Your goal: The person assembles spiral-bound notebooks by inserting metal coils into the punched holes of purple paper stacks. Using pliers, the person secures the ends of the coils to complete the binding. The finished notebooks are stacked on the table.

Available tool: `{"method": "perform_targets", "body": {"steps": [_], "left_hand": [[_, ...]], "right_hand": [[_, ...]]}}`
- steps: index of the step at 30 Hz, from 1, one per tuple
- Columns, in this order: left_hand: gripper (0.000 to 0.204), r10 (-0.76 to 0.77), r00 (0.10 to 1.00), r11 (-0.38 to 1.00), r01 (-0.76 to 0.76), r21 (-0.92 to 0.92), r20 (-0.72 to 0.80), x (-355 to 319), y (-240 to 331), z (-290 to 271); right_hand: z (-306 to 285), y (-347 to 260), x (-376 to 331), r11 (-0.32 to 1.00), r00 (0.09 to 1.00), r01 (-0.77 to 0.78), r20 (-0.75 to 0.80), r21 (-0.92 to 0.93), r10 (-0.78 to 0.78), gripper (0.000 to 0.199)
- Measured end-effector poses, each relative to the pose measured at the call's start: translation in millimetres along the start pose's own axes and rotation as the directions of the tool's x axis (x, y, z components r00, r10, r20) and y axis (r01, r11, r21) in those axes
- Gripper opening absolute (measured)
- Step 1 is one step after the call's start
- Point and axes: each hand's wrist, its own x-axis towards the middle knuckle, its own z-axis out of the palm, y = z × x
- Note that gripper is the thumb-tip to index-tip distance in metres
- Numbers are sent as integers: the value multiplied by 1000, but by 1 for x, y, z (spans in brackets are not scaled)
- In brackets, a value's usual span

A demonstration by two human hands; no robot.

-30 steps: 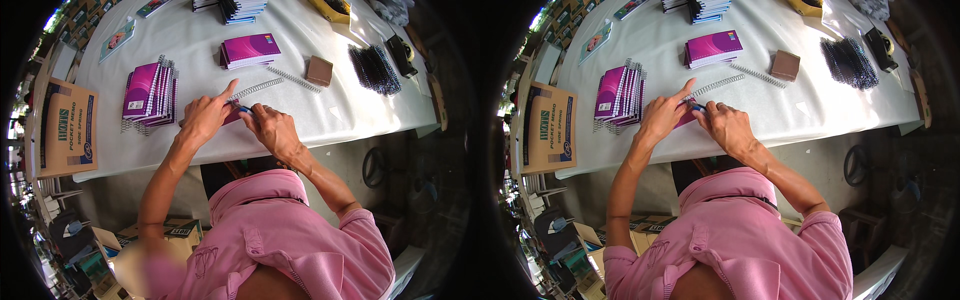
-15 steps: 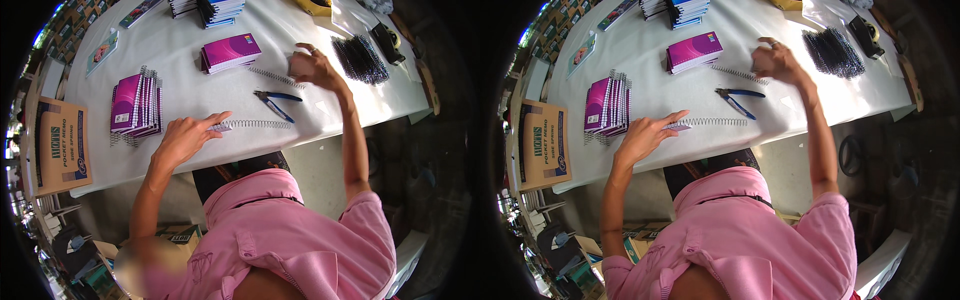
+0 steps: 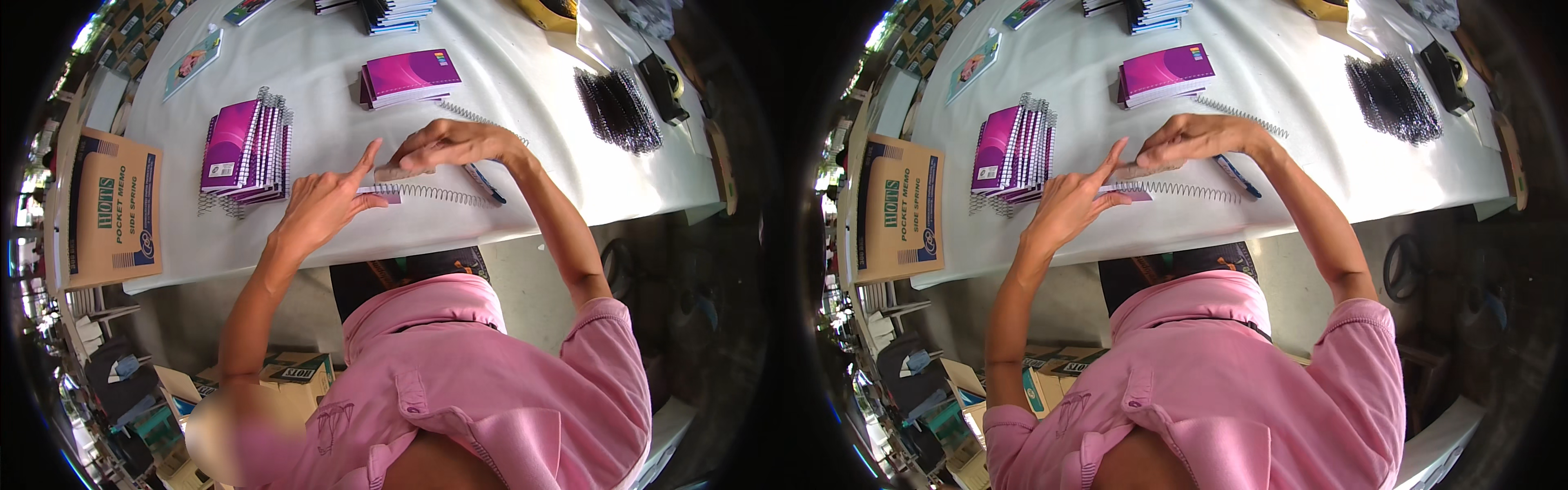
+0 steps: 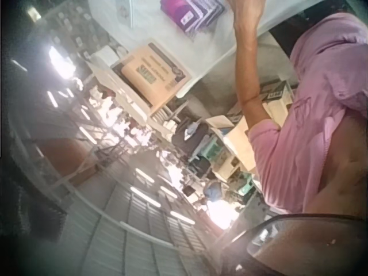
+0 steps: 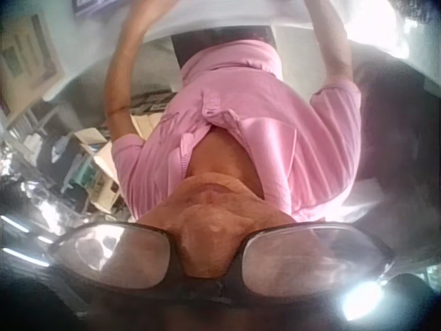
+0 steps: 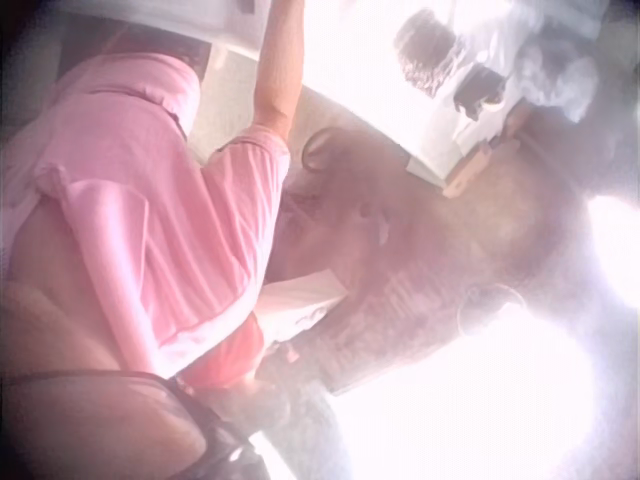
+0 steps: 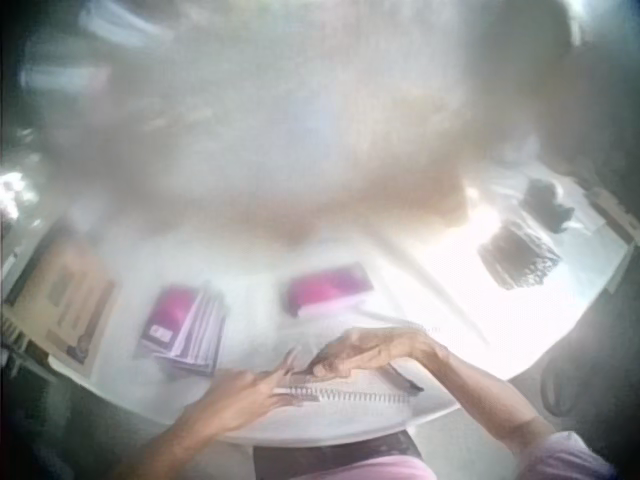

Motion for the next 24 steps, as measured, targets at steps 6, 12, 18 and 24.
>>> {"method": "perform_targets", "body": {"steps": [6,12,18,24], "left_hand": [[92,-33,998,999,32,-8,-57,3,-7,3],[90,-61,998,996,62,65,-25,3,-5,-9],[81,-52,999,998,53,45,-15,-3,-11,0],[62,-20,991,998,28,-62,129,-10,-9,-14]], "right_hand": [[-8,5,9,991,995,97,-11,97,-97,58],[-12,0,17,998,994,69,-83,-2,-69,69],[-10,-13,18,994,997,-32,-69,105,39,67],[-22,-9,10,994,976,69,-212,80,-51,66]]}}
